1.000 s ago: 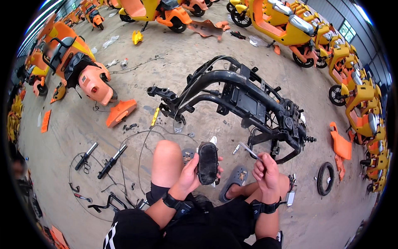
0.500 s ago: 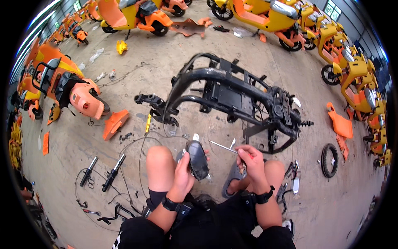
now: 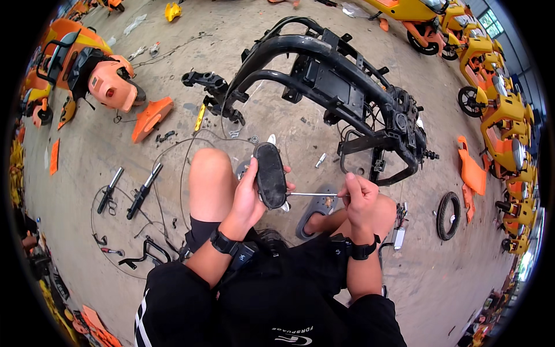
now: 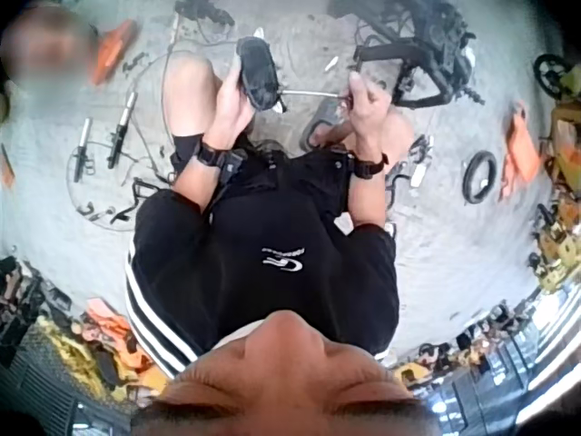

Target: The person sits on the floor and uses a screwdriver to install screws on a black plastic component while holding it by hand next to a motorcycle frame.

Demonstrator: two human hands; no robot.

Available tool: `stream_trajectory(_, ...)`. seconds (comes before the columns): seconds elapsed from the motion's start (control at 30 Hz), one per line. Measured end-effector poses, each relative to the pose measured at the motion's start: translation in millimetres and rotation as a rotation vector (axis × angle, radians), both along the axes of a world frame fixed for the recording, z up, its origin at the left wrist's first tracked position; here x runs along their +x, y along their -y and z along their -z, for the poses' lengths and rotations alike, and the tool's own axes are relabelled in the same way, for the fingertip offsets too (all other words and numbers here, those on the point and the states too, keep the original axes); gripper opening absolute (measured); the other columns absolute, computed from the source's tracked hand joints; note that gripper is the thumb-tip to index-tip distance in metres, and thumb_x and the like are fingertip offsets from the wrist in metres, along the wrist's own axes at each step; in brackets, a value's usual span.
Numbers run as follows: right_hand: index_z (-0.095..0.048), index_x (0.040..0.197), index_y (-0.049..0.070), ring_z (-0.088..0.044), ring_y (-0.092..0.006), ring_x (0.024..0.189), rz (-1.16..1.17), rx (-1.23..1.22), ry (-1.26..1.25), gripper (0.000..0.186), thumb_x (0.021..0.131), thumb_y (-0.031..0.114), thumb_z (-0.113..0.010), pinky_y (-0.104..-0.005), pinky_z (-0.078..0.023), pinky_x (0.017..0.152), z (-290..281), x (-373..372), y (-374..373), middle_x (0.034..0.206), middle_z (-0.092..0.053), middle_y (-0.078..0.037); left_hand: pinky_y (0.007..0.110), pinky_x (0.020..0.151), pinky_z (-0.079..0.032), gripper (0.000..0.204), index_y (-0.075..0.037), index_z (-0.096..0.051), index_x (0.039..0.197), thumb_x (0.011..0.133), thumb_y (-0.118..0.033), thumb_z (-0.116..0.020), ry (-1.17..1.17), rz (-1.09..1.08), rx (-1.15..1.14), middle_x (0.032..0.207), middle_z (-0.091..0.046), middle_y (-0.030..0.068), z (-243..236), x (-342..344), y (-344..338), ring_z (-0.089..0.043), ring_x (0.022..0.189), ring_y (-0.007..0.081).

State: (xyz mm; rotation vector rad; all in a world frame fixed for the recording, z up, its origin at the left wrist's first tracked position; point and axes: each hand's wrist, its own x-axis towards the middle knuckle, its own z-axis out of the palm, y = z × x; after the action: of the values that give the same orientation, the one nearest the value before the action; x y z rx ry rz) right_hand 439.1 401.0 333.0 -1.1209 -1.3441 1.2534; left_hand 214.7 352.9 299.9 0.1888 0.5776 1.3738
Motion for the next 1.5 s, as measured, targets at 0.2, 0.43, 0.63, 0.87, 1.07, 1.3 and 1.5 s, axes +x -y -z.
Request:
stream_trajectory(0.2, -0.058, 0.055, 0.001, -0.041, -0.0037, 0.043, -0.047, 0.026, 0.114, 0.041, 0.094, 0.014, -0.060, -0.0227, -0.030, 0.042, -1, 3, 1, 0.047, -0.051, 0.000, 0.042, 0.079, -0.057, 0.054, -0.004, -0.046, 0.131, 0.104, -0.047, -0.027, -0.020, -0.015, -0.041, 0.113, -0.062, 0.0177, 2, -1, 1, -0.068, 0.087, 0.0297)
stream_trajectory(0.43, -0.057, 0.056, 0.000, -0.044, -0.0050, 0.043, -0.033, 0.055, 0.161, 0.039, 0.092, 0.013, -0.060, -0.0234, -0.033, 0.042, 1, 3, -1, 0.047, -0.054, -0.001, 0.045, 0.081, -0.055, 0.056, -0.004, -0.044, 0.135, 0.102, -0.047, -0.029, -0.044, -0.014, -0.024, 0.118, -0.060, 0.0206, 1, -2, 1, -0.067, 0.089, 0.0315)
stream_trajectory(0.63, -0.062, 0.062, 0.001, -0.057, -0.0102, 0.047, -0.065, 0.143, 0.314, 0.031, 0.090, 0.013, -0.062, -0.0253, -0.042, 0.046, -6, -1, 0, 0.054, -0.061, -0.007, 0.044, 0.082, -0.055, 0.053, 0.001, -0.046, 0.129, 0.103, -0.043, -0.032, -0.066, -0.068, -0.049, 0.116, -0.061, 0.0199, -4, 2, 1, -0.066, 0.091, 0.0308)
stream_trajectory(0.87, -0.068, 0.083, 0.002, -0.059, -0.0129, 0.050, -0.195, 0.444, 0.335, 0.011, 0.088, 0.011, -0.063, -0.0272, -0.044, 0.049, -1, -14, 4, 0.059, -0.061, -0.007, 0.041, 0.085, -0.053, 0.055, 0.003, -0.038, 0.136, 0.096, -0.030, -0.056, -0.351, -0.420, 0.178, 0.119, -0.056, 0.0165, -3, 5, 8, -0.064, 0.095, 0.0256)
stream_trajectory(1.07, -0.070, 0.089, 0.003, -0.049, -0.0112, 0.050, -0.229, 0.150, 0.250, 0.010, 0.086, 0.013, -0.068, -0.0270, -0.039, 0.049, -2, -33, 17, 0.059, -0.057, -0.006, 0.047, 0.092, -0.050, 0.072, 0.004, -0.038, 0.136, 0.091, -0.048, -0.059, -0.616, -0.635, 0.438, 0.123, -0.055, 0.0189, -1, -2, 15, -0.062, 0.099, 0.0283)
stream_trajectory(1.3, -0.072, 0.086, 0.001, -0.042, -0.0054, 0.052, -0.288, -0.221, 0.162, 0.021, 0.091, 0.021, -0.066, -0.0263, -0.036, 0.048, -3, -32, 21, 0.055, -0.053, -0.006, 0.043, 0.087, -0.051, 0.084, -0.001, -0.035, 0.138, 0.088, -0.068, -0.047, -0.942, -0.672, 0.497, 0.122, -0.053, 0.0189, 1, 3, 18, -0.063, 0.093, 0.0332)
stream_trajectory(1.5, -0.073, 0.085, 0.003, -0.052, -0.0145, 0.046, -0.253, 0.187, 0.253, 0.016, 0.088, 0.018, -0.068, -0.0285, -0.039, 0.045, 14, -35, 26, 0.058, -0.059, -0.008, 0.042, 0.085, -0.050, 0.080, 0.000, -0.035, 0.137, 0.091, -0.065, -0.041, -0.962, -0.713, 0.452, 0.120, -0.053, 0.0190, 10, 2, 14, -0.061, 0.092, 0.0309)
